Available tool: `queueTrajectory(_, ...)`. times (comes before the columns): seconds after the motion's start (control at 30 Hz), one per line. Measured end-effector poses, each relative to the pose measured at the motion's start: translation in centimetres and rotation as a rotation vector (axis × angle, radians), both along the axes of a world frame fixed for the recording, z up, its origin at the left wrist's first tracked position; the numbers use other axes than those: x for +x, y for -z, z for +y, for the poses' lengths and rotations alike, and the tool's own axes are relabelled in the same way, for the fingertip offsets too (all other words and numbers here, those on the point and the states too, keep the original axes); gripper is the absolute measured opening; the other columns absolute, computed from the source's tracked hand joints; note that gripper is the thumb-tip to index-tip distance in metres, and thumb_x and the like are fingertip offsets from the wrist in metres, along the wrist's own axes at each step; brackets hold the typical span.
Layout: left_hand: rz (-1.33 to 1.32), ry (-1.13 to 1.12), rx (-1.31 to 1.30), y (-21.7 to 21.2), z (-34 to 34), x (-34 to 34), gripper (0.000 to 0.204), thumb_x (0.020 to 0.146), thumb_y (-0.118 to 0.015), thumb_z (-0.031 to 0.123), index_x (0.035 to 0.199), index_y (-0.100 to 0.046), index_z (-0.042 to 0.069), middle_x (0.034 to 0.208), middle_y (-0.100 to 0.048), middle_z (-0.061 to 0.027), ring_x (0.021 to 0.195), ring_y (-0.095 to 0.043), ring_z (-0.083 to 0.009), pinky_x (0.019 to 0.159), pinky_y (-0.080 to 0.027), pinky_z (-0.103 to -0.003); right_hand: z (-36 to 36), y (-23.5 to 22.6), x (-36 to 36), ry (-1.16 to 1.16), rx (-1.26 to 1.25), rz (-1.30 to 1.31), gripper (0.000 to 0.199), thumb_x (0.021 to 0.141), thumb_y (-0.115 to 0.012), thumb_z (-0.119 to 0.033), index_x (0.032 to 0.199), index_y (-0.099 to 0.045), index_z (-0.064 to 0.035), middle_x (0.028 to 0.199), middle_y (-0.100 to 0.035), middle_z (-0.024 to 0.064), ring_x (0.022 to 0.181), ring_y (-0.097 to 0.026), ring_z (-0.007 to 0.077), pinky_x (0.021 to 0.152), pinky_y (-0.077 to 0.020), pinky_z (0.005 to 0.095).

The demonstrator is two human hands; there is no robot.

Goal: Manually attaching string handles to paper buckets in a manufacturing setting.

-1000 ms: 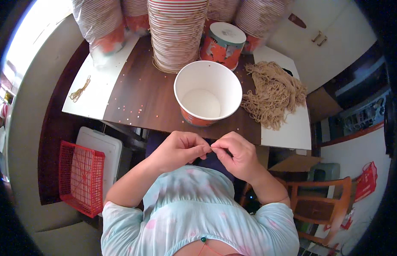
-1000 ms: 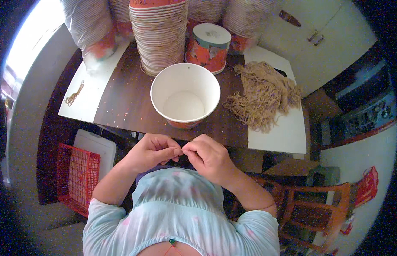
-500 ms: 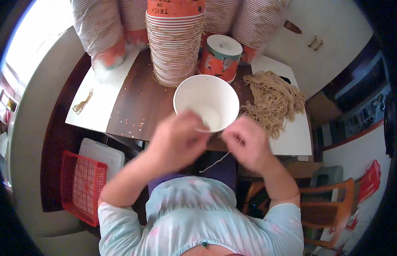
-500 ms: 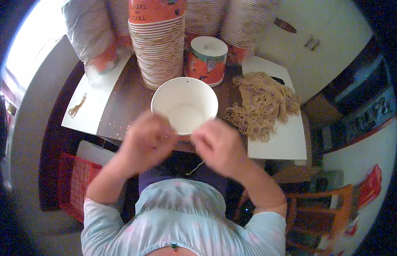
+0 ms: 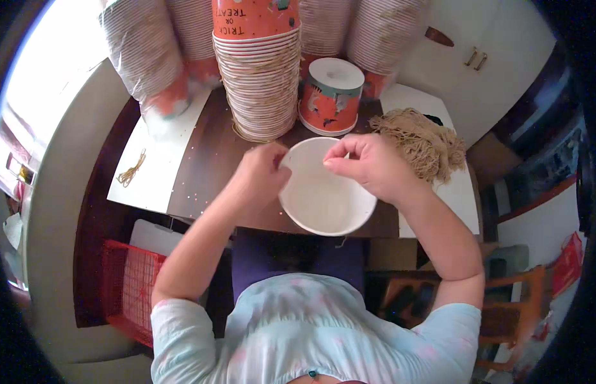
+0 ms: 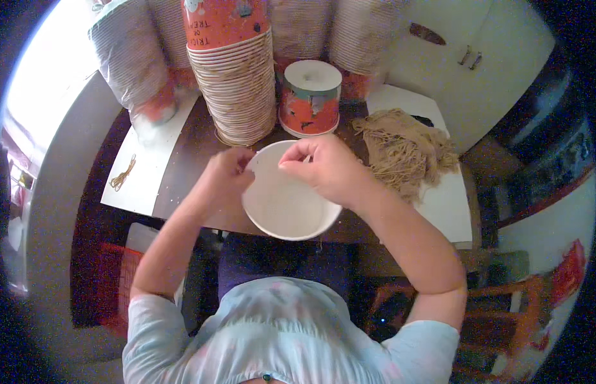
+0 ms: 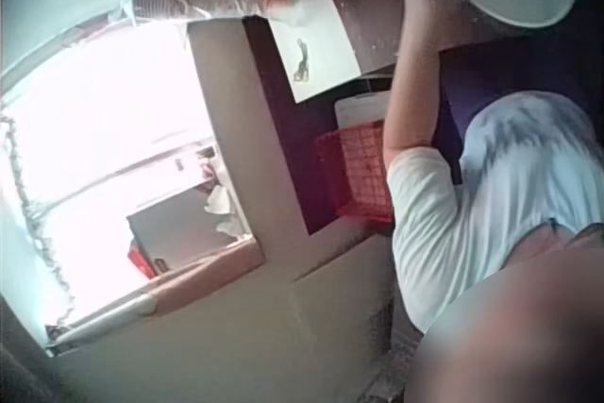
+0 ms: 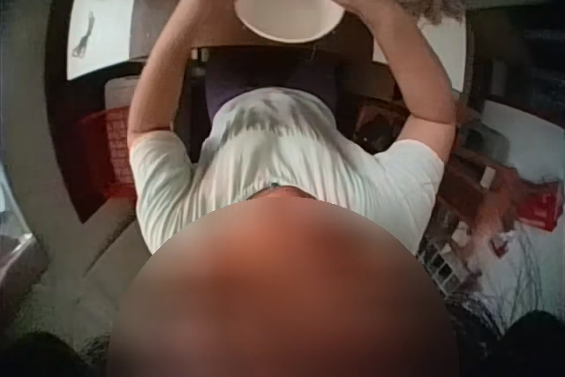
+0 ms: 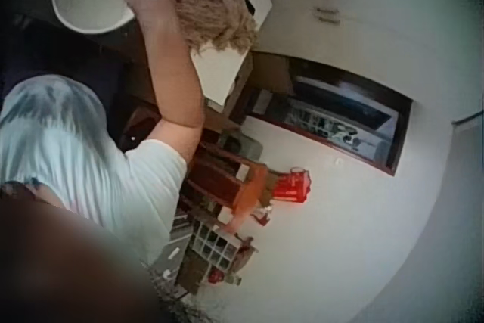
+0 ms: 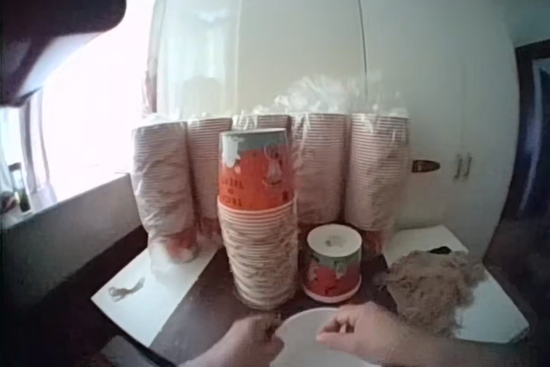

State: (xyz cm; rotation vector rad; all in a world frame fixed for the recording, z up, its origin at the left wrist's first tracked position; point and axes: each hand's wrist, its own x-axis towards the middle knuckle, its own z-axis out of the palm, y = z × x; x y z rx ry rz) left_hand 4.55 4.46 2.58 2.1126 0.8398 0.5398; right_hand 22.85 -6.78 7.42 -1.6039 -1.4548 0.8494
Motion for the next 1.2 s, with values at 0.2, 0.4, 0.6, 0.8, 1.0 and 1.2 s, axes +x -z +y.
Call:
queueTrajectory(0.2,-0.318,-0.089,-0.582,1.2,-5.2,-3.0,0.032,0.094,-0.054,0.02,0.117,-0.055,-0.002,0.076,-0.061,-0.0025,0.062,-0.057,-0.0063,0.053,-0.048,-0.02,1.3,4.1,-2.5,-0.064,-0.216,0.027,0.013,0.084,-0.063,-0.013,0.08,-0.064,-0.0006,0.075,-0.063,0.0008,0.069,-0.056,0.0064,0.061,-0.0462,0.0244)
queueTrajectory(0.4,-0.427,-0.131,-0.65,2.0,-4.6,-3.8,0.027,0.095,-0.052,0.016,0.114,-0.057,-0.002,0.072,-0.058,0.0007,0.058,-0.053,-0.0045,0.051,-0.044,-0.019,1.6,4.7,-3.0,-0.039,-0.152,0.009,0.012,0.081,-0.063,-0.012,0.081,-0.064,0.0006,0.073,-0.063,0.0029,0.067,-0.057,0.0085,0.06,-0.0465,0.0269)
queueTrajectory(0.6,-0.366,-0.112,-0.537,2.5,-3.8,-3.5,0.023,0.094,-0.052,0.012,0.11,-0.059,-0.004,0.072,-0.059,0.0002,0.06,-0.052,-0.004,0.053,-0.043,-0.019,1.9,4.7,-3.4,-0.039,-0.176,0.002,0.013,0.081,-0.062,-0.012,0.08,-0.064,0.0007,0.073,-0.063,0.0033,0.066,-0.057,0.009,0.06,-0.0469,0.0276)
queueTrajectory(0.8,-0.305,-0.09,-0.511,2.4,-3.6,-3.2,0.023,0.093,-0.052,0.008,0.111,-0.059,-0.004,0.074,-0.06,-0.0012,0.062,-0.054,-0.0047,0.054,-0.044,-0.019,2.1,5.5,-3.4,-0.023,-0.154,-0.034,0.013,0.081,-0.062,-0.012,0.08,-0.064,0.0001,0.071,-0.063,0.0032,0.065,-0.057,0.0093,0.059,-0.0469,0.0285)
queueTrajectory(1.0,-0.248,-0.041,-0.413,2.0,-3.8,-3.4,0.021,0.092,-0.051,0.005,0.108,-0.061,-0.005,0.078,-0.063,-0.0037,0.067,-0.058,-0.0076,0.06,-0.048,-0.022,2.6,5.6,-3.8,-0.052,-0.163,0.042,0.013,0.082,-0.063,-0.013,0.079,-0.065,-0.0006,0.069,-0.063,0.0032,0.065,-0.057,0.0088,0.059,-0.0465,0.0282)
queueTrajectory(1.2,-0.147,0.022,-0.156,2.2,-3.4,-3.7,0.015,0.09,-0.055,0.004,0.1,-0.064,-0.003,0.079,-0.064,-0.0027,0.067,-0.059,-0.0088,0.059,-0.049,-0.023,2.4,5.0,-4.1,-0.053,-0.164,-0.026,0.014,0.082,-0.064,-0.013,0.08,-0.067,0.0005,0.07,-0.065,0.0041,0.065,-0.057,0.0088,0.059,-0.0468,0.0278)
